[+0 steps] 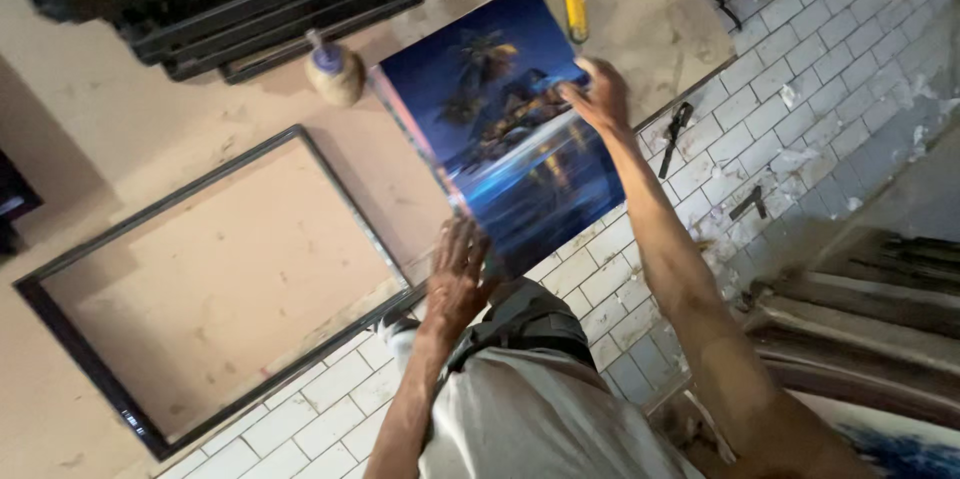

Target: The person applies glue from a squeeze bottle along the inner edges of a picture frame, then places a printed artwork into the frame and stacks it with other completed frames. The process is repeated for multiple artworks, including images of horses and calligraphy.

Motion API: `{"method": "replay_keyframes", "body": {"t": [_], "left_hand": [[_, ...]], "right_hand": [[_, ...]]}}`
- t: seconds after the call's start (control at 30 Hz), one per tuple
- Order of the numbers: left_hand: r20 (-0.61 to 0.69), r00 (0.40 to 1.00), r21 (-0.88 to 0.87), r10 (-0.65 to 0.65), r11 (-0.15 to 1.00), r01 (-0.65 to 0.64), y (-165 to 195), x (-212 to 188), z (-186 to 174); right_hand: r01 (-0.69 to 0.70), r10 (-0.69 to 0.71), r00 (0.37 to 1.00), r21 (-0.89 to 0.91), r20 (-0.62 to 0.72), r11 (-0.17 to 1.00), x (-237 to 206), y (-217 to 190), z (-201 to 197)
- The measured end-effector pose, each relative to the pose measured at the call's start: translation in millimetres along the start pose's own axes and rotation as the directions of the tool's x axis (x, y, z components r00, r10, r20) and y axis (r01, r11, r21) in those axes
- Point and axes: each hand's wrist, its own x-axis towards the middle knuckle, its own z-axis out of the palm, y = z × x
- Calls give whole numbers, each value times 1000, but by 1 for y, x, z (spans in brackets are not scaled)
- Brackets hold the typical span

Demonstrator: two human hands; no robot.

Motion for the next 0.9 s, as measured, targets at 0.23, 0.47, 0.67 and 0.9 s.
{"method": "replay_keyframes", "body": {"t": [0.23, 0.47, 0.67, 0.9], "left_hand": [[286, 938, 232, -198, 964, 133, 42, 68, 49], [273, 911, 285, -310, 930, 231, 69, 80, 55], [207, 924, 262, -322, 928, 265, 70, 66, 62], [201, 933, 240, -299, 938, 249, 78, 64, 63]], "right_hand": [[-180, 181, 983, -41, 24, 983, 132, -31, 32], [-496, 491, 868, -61, -81, 866, 176, -45, 38], [-705, 704, 709, 6, 22, 710, 169, -55, 39], [-677, 636, 731, 381, 247, 630, 175, -43, 28]]}}
